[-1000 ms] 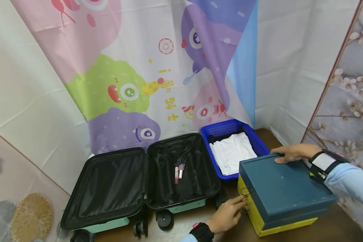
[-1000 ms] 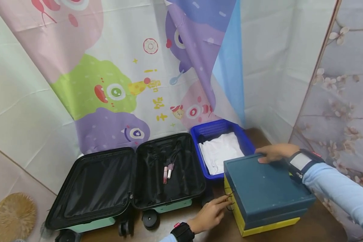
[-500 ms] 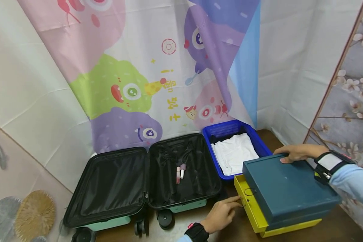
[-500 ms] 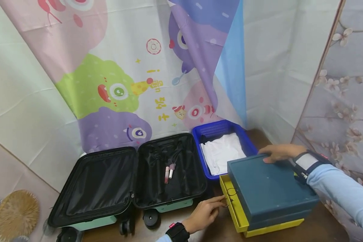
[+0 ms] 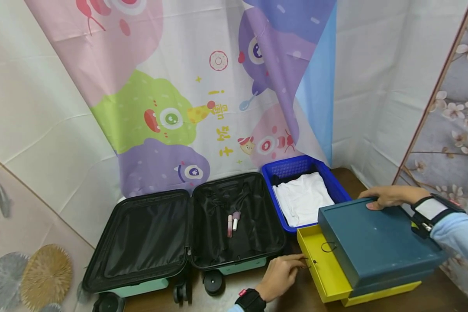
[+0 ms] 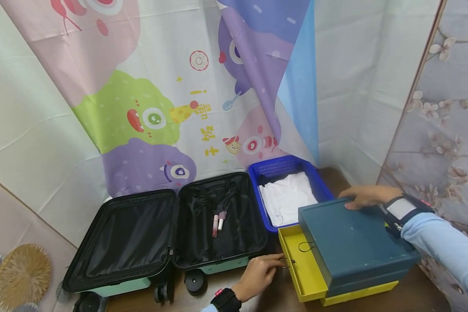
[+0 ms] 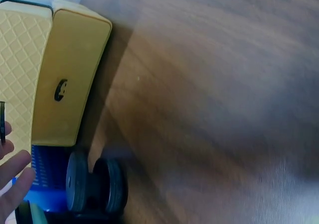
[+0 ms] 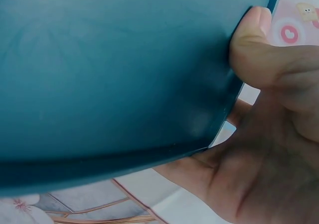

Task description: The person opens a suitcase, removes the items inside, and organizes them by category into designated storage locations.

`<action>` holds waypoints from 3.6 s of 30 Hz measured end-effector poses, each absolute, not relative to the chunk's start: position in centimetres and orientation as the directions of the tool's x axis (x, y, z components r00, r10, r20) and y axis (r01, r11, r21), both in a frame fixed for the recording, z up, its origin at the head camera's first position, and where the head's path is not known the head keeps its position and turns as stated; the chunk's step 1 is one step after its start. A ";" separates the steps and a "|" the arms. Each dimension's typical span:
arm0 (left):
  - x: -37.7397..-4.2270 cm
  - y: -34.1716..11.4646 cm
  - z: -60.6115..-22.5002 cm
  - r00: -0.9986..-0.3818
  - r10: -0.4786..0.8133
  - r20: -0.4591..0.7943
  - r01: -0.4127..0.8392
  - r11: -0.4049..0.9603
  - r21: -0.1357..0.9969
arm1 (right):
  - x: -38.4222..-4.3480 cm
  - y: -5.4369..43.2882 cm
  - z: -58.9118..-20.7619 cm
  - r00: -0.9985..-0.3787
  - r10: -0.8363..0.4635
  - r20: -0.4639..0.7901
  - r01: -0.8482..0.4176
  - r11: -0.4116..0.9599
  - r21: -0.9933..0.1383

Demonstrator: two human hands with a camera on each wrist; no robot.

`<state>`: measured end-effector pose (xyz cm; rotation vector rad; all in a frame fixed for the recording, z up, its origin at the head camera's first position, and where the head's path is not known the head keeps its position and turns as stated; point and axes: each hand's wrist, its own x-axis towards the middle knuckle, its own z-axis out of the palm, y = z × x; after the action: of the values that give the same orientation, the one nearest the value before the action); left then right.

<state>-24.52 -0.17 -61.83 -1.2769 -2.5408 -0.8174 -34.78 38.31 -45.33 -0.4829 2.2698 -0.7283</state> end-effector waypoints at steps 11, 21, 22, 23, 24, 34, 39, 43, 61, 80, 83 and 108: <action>-27.5 -3.2 -61.5 -0.560 0.394 0.728 0.813 0.428 0.394 | -35.0 38.4 -45.5 -0.697 -0.506 -0.508 -0.155 0.798 -0.582; -32.6 -8.4 -61.6 -0.859 0.260 0.441 0.419 0.853 0.312 | -34.8 38.3 -45.1 -0.702 -0.507 -0.500 -0.170 0.801 -0.574; -32.9 -8.7 -61.6 -0.885 0.258 0.388 0.389 0.867 0.311 | -34.8 38.3 -45.1 -0.703 -0.504 -0.502 -0.167 0.803 -0.572; -33.1 -8.9 -61.8 -0.909 0.251 0.333 0.357 0.880 0.313 | -34.8 38.3 -45.1 -0.704 -0.500 -0.504 -0.162 0.805 -0.571; -33.3 -9.2 -62.0 -0.928 0.245 0.282 0.331 0.890 0.314 | -34.8 38.3 -45.2 -0.703 -0.501 -0.504 -0.163 0.804 -0.572; -33.4 -10.4 -64.7 -0.974 0.103 0.200 0.161 0.940 0.302 | -34.6 37.9 -45.8 -0.700 -0.493 -0.517 -0.135 0.802 -0.582; -33.6 -10.4 -65.0 -0.967 0.067 0.247 0.132 0.957 0.258 | -34.5 38.0 -45.5 -0.703 -0.486 -0.520 -0.126 0.804 -0.581; -34.2 -10.4 -65.6 -0.989 0.048 0.143 0.077 0.975 0.207 | -34.6 38.0 -45.4 -0.704 -0.484 -0.519 -0.128 0.805 -0.579; -34.9 -9.9 -65.9 -0.984 -0.079 0.159 -0.028 0.953 0.302 | -34.5 38.1 -45.3 -0.701 -0.477 -0.530 -0.110 0.807 -0.580; -33.8 -10.7 -63.1 -0.853 -0.091 0.515 0.137 0.912 0.387 | -34.4 38.4 -45.4 -0.710 -0.460 -0.534 -0.110 0.820 -0.561; -33.7 -10.9 -62.8 -0.828 -0.088 0.553 0.179 0.894 0.410 | -34.4 38.4 -45.5 -0.714 -0.448 -0.539 -0.101 0.826 -0.554; -28.7 -3.2 -57.4 -0.515 0.307 0.800 0.812 0.473 0.341 | -34.6 38.2 -45.6 -0.719 -0.451 -0.528 -0.111 0.825 -0.553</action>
<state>-28.65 -3.16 -57.45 -0.9243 -2.0495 -0.9634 -34.60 38.18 -45.61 -0.4098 2.3238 -0.6505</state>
